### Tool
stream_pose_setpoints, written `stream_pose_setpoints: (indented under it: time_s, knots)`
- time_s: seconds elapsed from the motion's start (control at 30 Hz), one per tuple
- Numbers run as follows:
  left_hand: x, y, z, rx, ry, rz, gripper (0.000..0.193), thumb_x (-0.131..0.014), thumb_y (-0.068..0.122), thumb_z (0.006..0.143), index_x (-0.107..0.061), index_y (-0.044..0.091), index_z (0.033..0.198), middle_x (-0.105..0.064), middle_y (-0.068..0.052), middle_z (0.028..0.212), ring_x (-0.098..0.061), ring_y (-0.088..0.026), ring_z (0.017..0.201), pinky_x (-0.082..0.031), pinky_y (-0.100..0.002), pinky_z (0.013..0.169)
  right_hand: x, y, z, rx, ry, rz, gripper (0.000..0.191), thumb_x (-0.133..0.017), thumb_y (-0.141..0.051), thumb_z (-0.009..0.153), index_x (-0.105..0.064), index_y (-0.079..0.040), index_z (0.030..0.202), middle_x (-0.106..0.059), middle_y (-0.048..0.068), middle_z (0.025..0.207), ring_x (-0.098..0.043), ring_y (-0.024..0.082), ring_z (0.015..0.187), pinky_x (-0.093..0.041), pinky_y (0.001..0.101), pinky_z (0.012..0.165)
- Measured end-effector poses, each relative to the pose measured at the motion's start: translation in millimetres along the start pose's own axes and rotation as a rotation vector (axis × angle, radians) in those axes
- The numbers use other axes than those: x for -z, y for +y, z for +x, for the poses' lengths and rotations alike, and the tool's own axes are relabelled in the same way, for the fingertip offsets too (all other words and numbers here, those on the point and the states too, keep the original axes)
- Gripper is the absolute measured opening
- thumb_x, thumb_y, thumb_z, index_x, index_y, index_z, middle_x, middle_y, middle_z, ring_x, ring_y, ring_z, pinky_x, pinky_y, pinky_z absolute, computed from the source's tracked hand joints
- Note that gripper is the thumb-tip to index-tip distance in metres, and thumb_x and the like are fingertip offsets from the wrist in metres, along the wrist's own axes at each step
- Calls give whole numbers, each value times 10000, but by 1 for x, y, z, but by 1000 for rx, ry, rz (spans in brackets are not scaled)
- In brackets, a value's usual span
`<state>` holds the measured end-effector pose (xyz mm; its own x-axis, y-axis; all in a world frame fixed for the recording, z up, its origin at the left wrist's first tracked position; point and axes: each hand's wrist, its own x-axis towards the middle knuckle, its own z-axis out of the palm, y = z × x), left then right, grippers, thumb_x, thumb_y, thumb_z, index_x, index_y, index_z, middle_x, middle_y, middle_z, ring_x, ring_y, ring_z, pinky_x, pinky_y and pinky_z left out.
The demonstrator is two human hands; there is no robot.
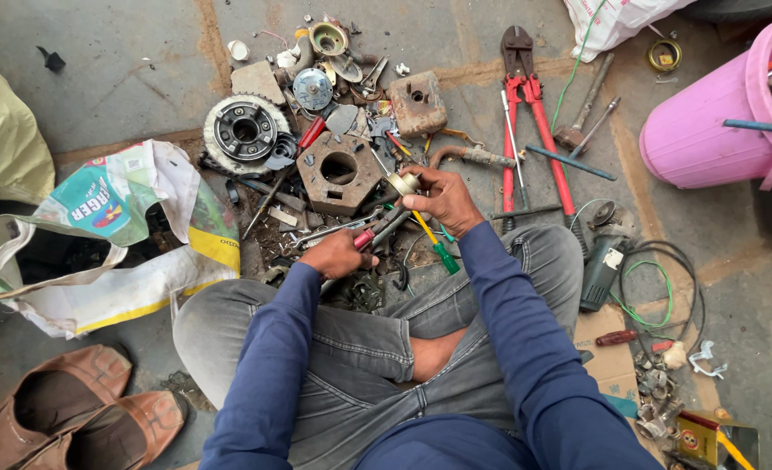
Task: The person sits on the floor and uses pliers and a hammer to disassemble and manipulate small mechanical parts. They repeatedly strike a component on a metal block, remove a ring, and inspect the pieces.
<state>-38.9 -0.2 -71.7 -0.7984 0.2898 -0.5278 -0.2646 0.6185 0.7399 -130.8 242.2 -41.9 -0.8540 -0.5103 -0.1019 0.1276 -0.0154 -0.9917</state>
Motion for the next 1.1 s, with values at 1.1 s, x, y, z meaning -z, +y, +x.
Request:
stream_pose_setpoints:
  time_s: [1.1]
  knots:
    - [-41,-19,7,5,183,658,351,-584,407,955,-718,91,1031,-743,-167,1064,-710,-352,1018,-555,-488,885,16,-39,44,206,221,-591,642,-841,-309,790,-614,-93,1350,-718,147,1237,-709,256,1142,-582,376,1037]
